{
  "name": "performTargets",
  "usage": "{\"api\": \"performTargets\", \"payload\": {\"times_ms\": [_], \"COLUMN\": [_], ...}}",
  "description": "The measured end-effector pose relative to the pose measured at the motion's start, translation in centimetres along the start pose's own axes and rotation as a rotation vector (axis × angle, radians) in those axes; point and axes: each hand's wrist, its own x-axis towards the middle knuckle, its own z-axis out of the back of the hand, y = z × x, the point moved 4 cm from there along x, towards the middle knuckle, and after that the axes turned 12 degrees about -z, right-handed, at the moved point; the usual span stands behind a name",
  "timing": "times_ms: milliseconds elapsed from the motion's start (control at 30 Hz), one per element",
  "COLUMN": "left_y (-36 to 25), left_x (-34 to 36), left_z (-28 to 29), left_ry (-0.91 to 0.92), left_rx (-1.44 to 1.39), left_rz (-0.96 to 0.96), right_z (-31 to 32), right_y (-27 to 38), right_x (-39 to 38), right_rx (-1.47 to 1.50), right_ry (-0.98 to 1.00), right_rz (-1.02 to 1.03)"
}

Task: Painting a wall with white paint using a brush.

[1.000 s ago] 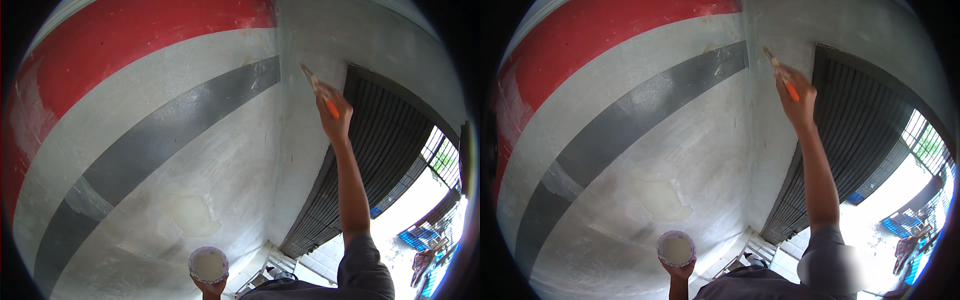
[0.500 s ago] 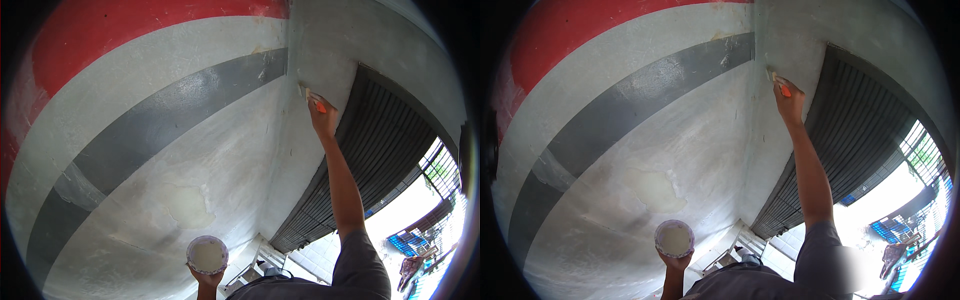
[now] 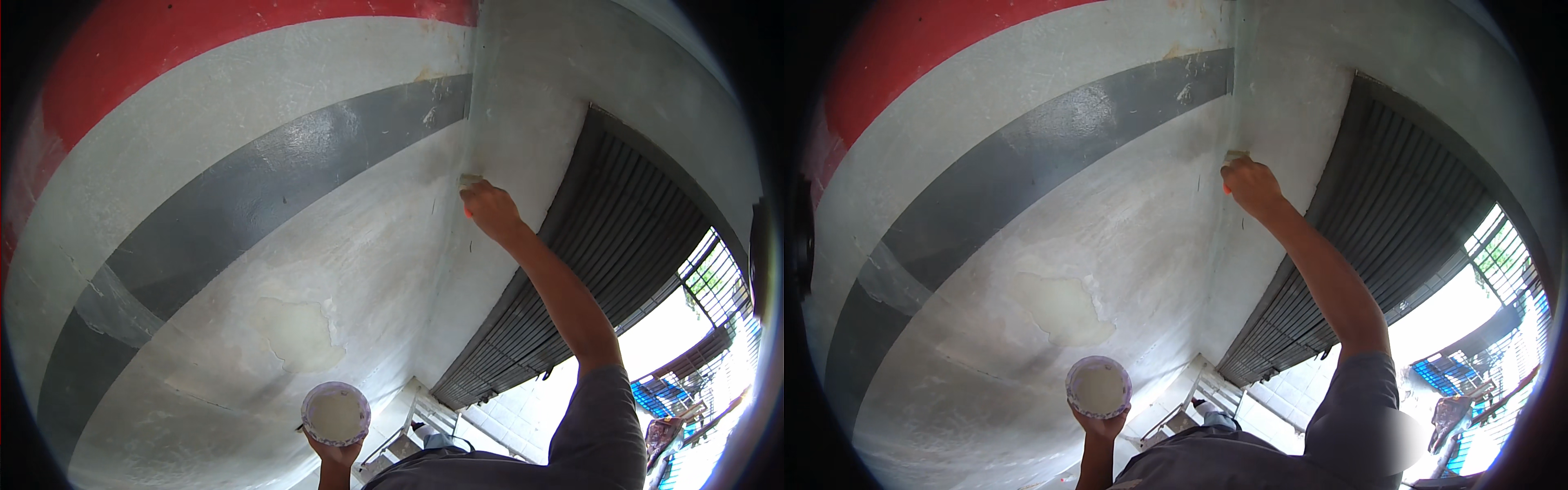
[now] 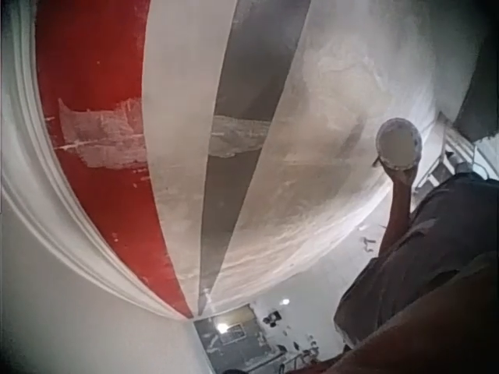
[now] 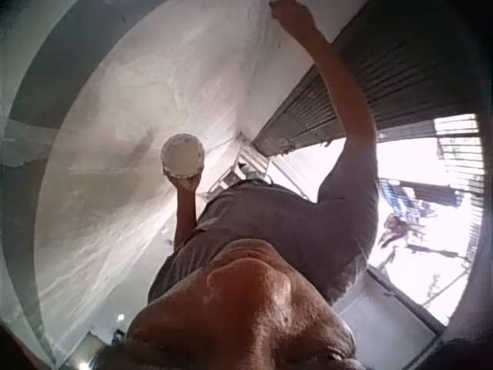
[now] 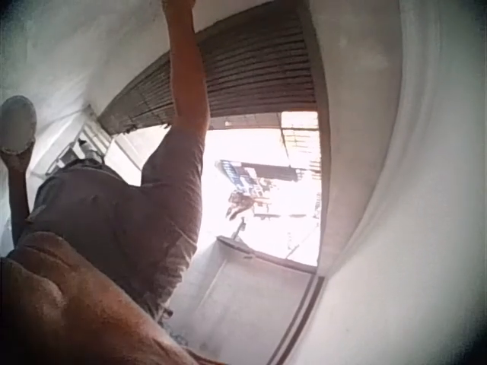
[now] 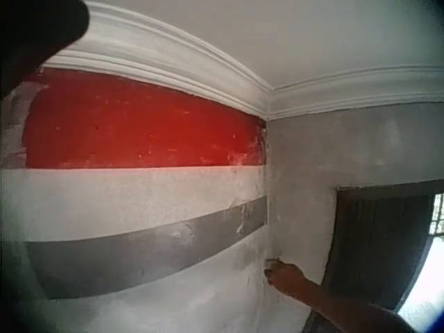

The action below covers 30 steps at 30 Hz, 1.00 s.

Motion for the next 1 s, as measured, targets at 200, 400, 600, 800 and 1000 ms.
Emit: {"api": "performTargets", "payload": {"times_ms": [200,400,600,800,1000], "left_y": [-0.2,0.4,1.3,1.1,1.5], "left_x": [0.5,0.3,0.7,1.1,2.7], "left_z": [1.1,1.7,2.0,3.2,-1.6], "left_ry": [-0.049,-0.040,-0.069,0.047,0.199], "left_rx": [-0.021,-0.108,-0.007,-0.104,-0.002], "left_rz": [-0.023,0.008,-0.041,0.049,0.017], "right_z": [7.3,18.8,12.9,11.9,16.3], "right_y": [-7.6,-8.5,-9.9,-5.8,-11.0], "right_x": [10.3,15.2,13.4,9.9,14.6], "right_rx": [0.032,-0.086,-0.343,-0.153,-0.152], "right_ry": [-0.028,-0.556,-0.321,0.184,-0.278], "right_rz": [-0.193,0.080,0.241,0.170,-0.104]}}
